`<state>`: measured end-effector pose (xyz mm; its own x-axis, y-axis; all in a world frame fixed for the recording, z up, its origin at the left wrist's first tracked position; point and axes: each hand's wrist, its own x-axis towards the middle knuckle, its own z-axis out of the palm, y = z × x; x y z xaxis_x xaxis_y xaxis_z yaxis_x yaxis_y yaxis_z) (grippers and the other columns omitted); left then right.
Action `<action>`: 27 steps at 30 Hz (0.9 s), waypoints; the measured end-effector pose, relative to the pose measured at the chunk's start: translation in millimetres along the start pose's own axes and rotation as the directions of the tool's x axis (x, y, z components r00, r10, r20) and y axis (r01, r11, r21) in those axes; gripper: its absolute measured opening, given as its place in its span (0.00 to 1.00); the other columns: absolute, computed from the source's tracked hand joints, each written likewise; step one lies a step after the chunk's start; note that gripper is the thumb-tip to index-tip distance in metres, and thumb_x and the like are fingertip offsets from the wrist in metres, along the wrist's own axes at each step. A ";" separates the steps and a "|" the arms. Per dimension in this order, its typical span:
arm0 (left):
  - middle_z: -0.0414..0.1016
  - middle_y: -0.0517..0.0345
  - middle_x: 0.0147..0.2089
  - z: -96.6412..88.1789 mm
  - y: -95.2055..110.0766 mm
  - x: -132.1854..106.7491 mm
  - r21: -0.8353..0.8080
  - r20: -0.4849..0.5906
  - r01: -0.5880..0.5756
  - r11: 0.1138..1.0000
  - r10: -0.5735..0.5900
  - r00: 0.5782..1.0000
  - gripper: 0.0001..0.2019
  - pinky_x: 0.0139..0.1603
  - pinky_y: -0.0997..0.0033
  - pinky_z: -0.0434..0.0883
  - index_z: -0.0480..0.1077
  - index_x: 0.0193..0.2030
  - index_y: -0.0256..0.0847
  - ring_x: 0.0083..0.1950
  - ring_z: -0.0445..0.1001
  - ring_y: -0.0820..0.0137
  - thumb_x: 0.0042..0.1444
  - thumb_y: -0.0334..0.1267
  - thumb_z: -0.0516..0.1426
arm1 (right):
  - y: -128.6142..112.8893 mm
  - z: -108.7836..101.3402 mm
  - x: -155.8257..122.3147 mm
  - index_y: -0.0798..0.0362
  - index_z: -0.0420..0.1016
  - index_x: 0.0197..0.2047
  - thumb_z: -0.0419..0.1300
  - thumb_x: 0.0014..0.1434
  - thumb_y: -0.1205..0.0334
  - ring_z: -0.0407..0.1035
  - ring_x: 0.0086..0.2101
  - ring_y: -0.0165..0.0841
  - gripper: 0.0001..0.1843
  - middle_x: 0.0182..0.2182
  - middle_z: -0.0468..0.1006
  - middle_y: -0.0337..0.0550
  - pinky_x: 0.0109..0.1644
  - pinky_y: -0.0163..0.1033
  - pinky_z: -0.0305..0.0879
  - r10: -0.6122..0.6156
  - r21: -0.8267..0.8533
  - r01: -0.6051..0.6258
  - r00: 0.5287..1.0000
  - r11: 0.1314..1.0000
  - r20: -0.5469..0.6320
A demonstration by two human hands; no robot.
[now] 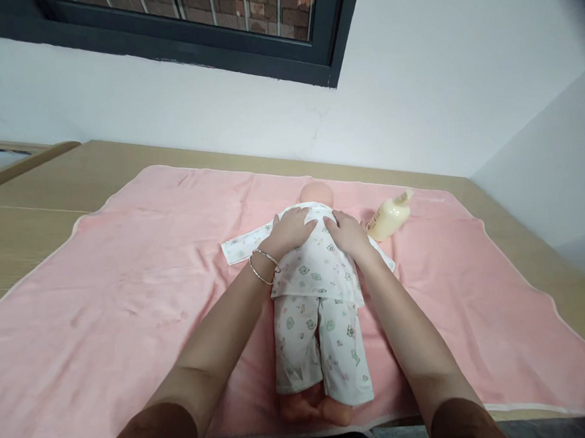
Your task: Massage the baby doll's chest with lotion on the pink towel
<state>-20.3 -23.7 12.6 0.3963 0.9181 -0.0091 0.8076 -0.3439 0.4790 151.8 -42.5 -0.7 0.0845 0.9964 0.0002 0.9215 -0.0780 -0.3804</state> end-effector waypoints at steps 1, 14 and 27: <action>0.59 0.44 0.79 -0.1 2.4 -2.4 0.018 0.005 0.005 1.000 -0.005 1.000 0.28 0.78 0.33 0.51 0.60 0.74 0.42 0.80 0.55 0.53 0.72 0.48 0.43 | -1.6 0.0 -2.3 0.55 0.65 0.71 0.40 0.75 0.46 0.55 0.73 0.53 0.32 0.73 0.64 0.62 0.74 0.76 0.39 -0.012 -0.018 0.012 1.000 1.000 -0.002; 0.56 0.44 0.80 3.0 4.2 -3.8 0.001 -0.016 0.040 0.999 -0.040 0.999 0.27 0.77 0.21 0.41 0.59 0.74 0.44 0.81 0.52 0.51 0.72 0.45 0.42 | -6.9 -9.6 -10.8 0.51 0.67 0.68 0.43 0.74 0.48 0.57 0.72 0.52 0.28 0.72 0.65 0.59 0.73 0.74 0.45 -0.066 -0.043 0.068 0.997 0.997 0.046; 0.70 0.44 0.71 -20.3 39.3 -38.0 0.147 0.203 -0.101 0.984 0.070 0.977 0.20 0.77 0.22 0.45 0.70 0.60 0.43 0.73 0.66 0.56 0.68 0.29 0.46 | -30.9 -12.9 -39.3 0.59 0.59 0.75 0.48 0.71 0.59 0.54 0.73 0.52 0.32 0.76 0.58 0.58 0.75 0.61 0.50 -0.209 -0.164 0.223 0.973 0.961 0.096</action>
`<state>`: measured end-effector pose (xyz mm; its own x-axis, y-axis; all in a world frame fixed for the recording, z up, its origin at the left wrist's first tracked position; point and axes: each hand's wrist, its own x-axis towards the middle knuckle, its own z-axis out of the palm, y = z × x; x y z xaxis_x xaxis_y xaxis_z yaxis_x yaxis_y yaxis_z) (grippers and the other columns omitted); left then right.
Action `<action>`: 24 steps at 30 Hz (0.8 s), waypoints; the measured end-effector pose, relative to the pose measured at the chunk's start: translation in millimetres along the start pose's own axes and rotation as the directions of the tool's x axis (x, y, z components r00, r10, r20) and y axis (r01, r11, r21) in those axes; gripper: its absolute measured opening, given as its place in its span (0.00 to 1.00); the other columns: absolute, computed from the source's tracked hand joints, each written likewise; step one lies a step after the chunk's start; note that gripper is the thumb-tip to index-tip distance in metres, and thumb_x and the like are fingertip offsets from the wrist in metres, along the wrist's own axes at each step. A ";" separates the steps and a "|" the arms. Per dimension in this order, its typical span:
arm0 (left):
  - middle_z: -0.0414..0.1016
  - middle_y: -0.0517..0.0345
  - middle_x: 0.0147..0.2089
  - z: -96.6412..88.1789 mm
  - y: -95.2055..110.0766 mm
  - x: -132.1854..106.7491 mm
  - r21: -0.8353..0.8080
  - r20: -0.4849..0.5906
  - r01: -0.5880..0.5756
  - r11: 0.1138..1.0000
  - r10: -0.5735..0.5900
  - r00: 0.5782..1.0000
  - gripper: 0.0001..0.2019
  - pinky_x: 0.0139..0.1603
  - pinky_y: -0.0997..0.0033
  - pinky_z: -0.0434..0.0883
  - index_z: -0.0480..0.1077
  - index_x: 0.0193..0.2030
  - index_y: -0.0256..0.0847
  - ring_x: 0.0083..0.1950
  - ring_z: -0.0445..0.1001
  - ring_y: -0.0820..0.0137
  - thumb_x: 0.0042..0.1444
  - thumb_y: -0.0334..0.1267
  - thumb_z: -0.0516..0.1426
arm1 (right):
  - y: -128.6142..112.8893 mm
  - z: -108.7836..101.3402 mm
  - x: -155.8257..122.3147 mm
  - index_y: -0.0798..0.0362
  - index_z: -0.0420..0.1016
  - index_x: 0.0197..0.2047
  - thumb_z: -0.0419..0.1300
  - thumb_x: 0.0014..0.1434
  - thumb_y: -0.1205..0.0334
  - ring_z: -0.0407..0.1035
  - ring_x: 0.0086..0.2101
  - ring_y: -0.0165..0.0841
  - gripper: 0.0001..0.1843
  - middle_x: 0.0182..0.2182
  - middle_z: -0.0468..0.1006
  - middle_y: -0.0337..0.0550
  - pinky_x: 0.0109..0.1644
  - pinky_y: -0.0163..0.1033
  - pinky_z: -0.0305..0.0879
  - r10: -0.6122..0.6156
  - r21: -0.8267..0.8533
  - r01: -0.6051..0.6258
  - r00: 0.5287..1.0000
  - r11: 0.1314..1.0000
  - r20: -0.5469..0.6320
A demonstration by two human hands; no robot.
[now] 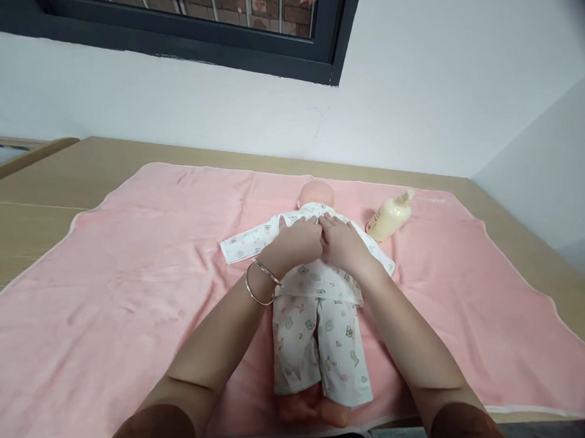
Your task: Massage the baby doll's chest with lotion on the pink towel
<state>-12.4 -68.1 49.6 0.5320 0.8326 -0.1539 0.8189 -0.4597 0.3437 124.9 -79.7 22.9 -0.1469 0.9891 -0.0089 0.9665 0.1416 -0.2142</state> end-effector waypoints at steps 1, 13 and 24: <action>0.70 0.44 0.71 1.4 -3.5 3.5 -0.011 -0.016 0.011 1.000 -0.011 1.000 0.19 0.77 0.22 0.45 0.71 0.60 0.43 0.73 0.66 0.56 0.68 0.30 0.46 | 2.4 0.2 1.9 0.57 0.62 0.73 0.48 0.72 0.59 0.55 0.73 0.51 0.30 0.75 0.60 0.58 0.75 0.60 0.51 -0.003 0.012 0.003 1.000 1.000 -0.009; 0.62 0.51 0.78 53.2 -34.4 57.7 -0.291 -0.409 0.161 0.943 -0.274 0.871 0.23 0.80 0.28 0.38 0.67 0.67 0.49 0.81 0.55 0.60 0.74 0.48 0.43 | 35.6 33.2 38.8 0.57 0.63 0.73 0.40 0.74 0.45 0.48 0.75 0.52 0.35 0.76 0.57 0.60 0.77 0.69 0.38 0.247 0.198 -0.222 0.963 0.955 -0.111; 0.80 0.55 0.63 43.7 -39.4 63.3 -0.514 -0.418 0.164 0.842 -0.413 0.809 0.25 0.79 0.28 0.35 0.78 0.51 0.48 0.70 0.72 0.59 0.75 0.44 0.39 | 6.9 29.9 22.7 0.60 0.63 0.73 0.48 0.71 0.56 0.46 0.76 0.47 0.32 0.77 0.54 0.57 0.78 0.58 0.44 -0.034 0.088 0.056 0.970 0.994 -0.240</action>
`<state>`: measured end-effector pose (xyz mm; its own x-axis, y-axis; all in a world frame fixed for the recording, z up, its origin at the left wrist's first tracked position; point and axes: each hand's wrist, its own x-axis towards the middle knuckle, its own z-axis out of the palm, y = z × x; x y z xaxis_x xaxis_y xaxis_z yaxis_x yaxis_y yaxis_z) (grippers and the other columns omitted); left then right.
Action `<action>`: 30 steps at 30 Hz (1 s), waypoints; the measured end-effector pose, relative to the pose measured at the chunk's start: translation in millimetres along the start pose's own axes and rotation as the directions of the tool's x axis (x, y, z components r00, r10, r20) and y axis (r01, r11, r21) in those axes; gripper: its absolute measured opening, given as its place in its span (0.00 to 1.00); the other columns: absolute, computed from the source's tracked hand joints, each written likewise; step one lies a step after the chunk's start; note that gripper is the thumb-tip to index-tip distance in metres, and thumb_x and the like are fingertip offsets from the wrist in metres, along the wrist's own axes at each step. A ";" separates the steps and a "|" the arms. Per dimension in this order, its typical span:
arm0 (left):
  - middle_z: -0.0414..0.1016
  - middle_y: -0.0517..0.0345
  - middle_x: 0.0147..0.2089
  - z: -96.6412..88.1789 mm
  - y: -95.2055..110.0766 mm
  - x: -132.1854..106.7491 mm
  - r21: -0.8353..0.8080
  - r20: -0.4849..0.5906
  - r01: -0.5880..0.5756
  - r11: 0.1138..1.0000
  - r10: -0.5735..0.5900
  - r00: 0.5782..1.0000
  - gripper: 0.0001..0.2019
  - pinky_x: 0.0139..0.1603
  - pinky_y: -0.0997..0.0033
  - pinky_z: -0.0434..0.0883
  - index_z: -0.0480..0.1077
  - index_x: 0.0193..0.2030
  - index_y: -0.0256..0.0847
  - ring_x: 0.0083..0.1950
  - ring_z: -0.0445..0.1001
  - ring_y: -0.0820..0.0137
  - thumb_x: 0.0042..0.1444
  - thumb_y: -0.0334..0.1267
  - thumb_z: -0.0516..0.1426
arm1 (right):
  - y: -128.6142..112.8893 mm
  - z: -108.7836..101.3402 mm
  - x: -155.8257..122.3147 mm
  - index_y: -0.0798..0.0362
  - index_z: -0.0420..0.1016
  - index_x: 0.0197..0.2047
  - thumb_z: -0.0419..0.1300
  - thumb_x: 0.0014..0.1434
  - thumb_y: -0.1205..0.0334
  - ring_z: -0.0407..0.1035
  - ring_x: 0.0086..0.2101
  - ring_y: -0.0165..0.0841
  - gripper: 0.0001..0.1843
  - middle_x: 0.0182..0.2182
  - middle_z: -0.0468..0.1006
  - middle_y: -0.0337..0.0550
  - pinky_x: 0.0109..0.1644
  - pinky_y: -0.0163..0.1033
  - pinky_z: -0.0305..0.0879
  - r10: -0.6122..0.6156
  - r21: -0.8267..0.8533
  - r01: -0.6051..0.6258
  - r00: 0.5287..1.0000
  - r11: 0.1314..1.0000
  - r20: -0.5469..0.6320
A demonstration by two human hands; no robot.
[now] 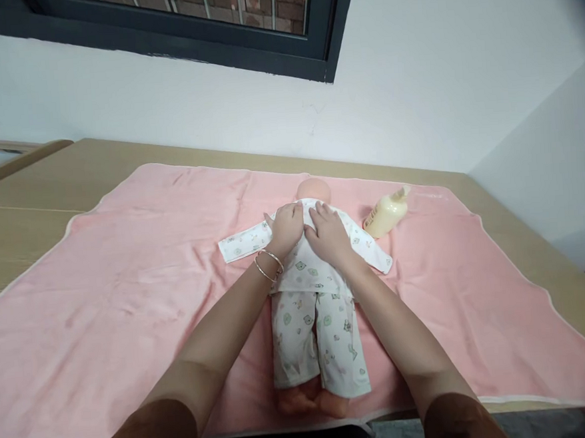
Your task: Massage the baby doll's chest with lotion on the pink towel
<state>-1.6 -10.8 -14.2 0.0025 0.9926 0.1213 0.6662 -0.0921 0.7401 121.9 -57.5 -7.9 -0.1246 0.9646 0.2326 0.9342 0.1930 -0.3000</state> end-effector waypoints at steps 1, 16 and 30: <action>0.80 0.55 0.64 0.9 -0.8 0.5 -0.008 -0.010 0.004 1.000 -0.004 1.000 0.25 0.80 0.29 0.35 0.78 0.51 0.48 0.70 0.71 0.59 0.75 0.44 0.39 | -0.5 0.7 0.0 0.60 0.63 0.74 0.48 0.72 0.56 0.47 0.76 0.47 0.32 0.77 0.56 0.57 0.78 0.59 0.44 0.001 -0.001 -0.001 0.999 1.000 0.035; 0.81 0.55 0.63 4.3 -3.6 2.9 0.022 -0.005 -0.036 0.999 0.036 0.999 0.17 0.78 0.25 0.36 0.77 0.52 0.48 0.68 0.72 0.56 0.70 0.42 0.48 | -0.8 -10.5 0.7 0.57 0.56 0.77 0.49 0.71 0.55 0.44 0.77 0.47 0.35 0.79 0.49 0.55 0.79 0.63 0.39 0.034 0.023 -0.034 0.999 0.999 0.004; 0.77 0.49 0.65 -17.0 21.1 -3.4 -0.677 -0.130 -0.031 0.735 -0.079 0.988 0.19 0.71 0.60 0.68 0.75 0.53 0.42 0.69 0.73 0.60 0.54 0.31 0.56 | 13.9 -83.8 -12.8 0.56 0.54 0.78 0.52 0.72 0.53 0.41 0.77 0.51 0.36 0.80 0.44 0.58 0.78 0.69 0.37 -0.049 0.096 0.036 0.990 0.995 0.130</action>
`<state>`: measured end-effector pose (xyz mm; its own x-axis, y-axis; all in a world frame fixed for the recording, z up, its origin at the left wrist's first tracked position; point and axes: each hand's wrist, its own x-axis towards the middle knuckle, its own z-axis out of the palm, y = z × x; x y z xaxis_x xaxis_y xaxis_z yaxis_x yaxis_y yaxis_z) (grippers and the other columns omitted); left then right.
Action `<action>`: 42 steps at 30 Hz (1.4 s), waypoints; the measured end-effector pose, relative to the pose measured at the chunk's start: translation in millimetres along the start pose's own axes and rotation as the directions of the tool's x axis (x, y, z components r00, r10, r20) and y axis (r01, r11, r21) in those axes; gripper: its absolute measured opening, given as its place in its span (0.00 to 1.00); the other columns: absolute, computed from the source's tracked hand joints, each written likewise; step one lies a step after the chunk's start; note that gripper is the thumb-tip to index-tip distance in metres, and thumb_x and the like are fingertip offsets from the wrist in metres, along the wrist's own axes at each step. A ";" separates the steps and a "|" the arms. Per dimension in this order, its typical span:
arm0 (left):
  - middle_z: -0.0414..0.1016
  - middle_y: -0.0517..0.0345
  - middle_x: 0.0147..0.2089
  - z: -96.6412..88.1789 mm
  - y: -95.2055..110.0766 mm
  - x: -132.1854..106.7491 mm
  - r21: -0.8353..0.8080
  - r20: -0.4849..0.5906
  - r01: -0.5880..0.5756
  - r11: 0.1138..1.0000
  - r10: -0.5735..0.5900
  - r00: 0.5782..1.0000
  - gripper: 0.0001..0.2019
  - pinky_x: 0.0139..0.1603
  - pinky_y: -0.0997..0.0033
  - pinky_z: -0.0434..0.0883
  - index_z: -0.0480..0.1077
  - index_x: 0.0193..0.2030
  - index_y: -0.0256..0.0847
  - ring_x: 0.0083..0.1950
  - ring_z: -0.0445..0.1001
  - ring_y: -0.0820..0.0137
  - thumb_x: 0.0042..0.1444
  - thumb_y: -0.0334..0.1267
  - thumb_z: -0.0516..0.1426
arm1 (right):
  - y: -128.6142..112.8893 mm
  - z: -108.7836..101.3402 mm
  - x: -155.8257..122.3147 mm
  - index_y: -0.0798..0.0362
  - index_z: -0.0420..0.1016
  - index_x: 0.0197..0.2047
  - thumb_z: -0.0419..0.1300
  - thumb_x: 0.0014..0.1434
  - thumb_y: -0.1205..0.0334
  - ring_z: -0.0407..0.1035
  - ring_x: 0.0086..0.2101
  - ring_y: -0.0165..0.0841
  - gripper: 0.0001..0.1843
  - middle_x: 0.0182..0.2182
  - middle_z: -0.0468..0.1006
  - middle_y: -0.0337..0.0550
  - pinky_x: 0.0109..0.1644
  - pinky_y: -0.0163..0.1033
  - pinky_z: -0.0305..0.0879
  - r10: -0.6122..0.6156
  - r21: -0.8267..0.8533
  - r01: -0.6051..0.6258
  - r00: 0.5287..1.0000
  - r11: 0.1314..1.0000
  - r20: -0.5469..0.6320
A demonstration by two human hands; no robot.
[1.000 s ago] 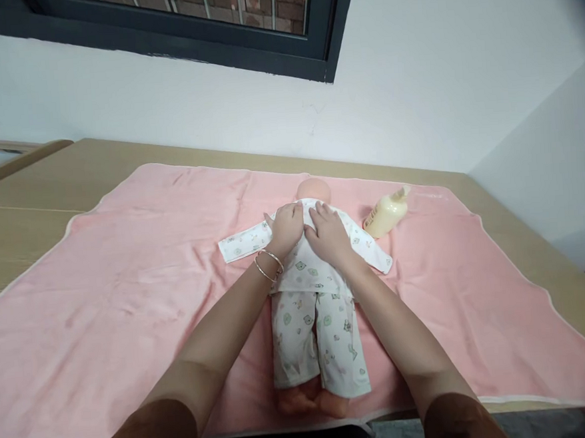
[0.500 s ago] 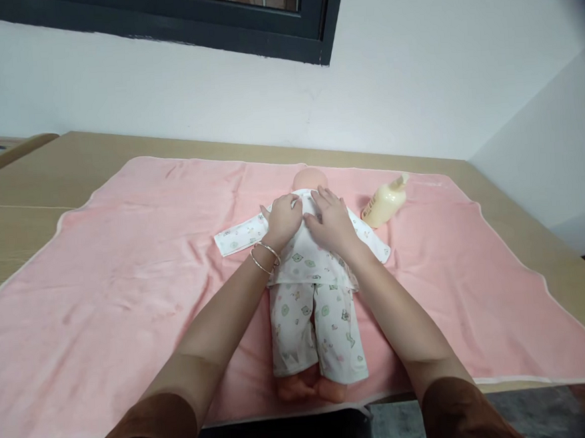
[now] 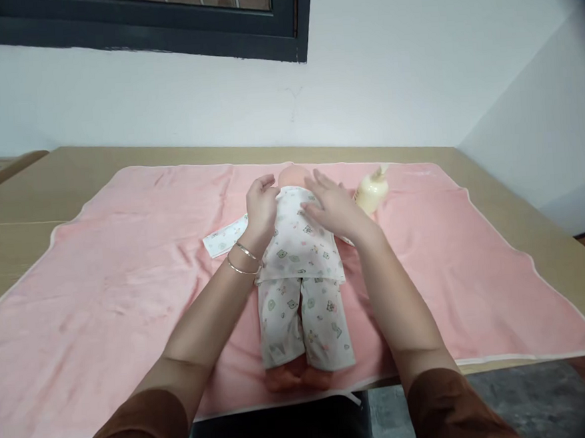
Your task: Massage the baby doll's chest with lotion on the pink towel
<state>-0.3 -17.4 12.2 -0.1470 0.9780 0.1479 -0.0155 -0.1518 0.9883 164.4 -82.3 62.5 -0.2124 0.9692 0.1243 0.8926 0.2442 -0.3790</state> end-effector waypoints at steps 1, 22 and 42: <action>0.78 0.50 0.64 5.1 8.9 -8.1 -0.131 0.007 0.023 0.991 -0.023 1.000 0.18 0.70 0.60 0.68 0.74 0.52 0.43 0.68 0.74 0.61 0.54 0.32 0.56 | 5.9 -12.5 -4.6 0.55 0.53 0.79 0.51 0.72 0.53 0.41 0.77 0.50 0.36 0.79 0.45 0.56 0.79 0.67 0.38 0.019 0.032 -0.017 0.997 0.999 -0.071; 0.78 0.42 0.62 158.3 38.3 -44.5 -0.429 0.730 0.851 0.301 -0.439 0.524 0.32 0.58 0.52 0.76 0.72 0.63 0.41 0.59 0.79 0.54 0.72 0.57 0.38 | 112.7 -42.3 -5.3 0.61 0.72 0.68 0.47 0.64 0.72 0.60 0.72 0.47 0.32 0.72 0.65 0.58 0.77 0.58 0.53 0.413 0.187 -0.369 0.839 0.910 -0.355; 0.76 0.41 0.66 74.3 51.9 -71.5 -0.420 0.758 0.817 0.395 -0.342 0.555 0.27 0.56 0.60 0.79 0.70 0.67 0.40 0.62 0.80 0.58 0.71 0.53 0.47 | 67.7 -28.9 -4.1 0.72 0.62 0.72 0.50 0.64 0.61 0.50 0.75 0.58 0.37 0.75 0.55 0.72 0.76 0.68 0.49 0.351 0.134 -0.325 0.843 0.936 -0.407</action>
<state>82.9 -84.6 55.7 0.6735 0.7034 -0.2274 -0.5420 0.6790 0.4952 237.3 -70.6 62.8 0.2958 0.8909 0.3447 0.8514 -0.0824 -0.5179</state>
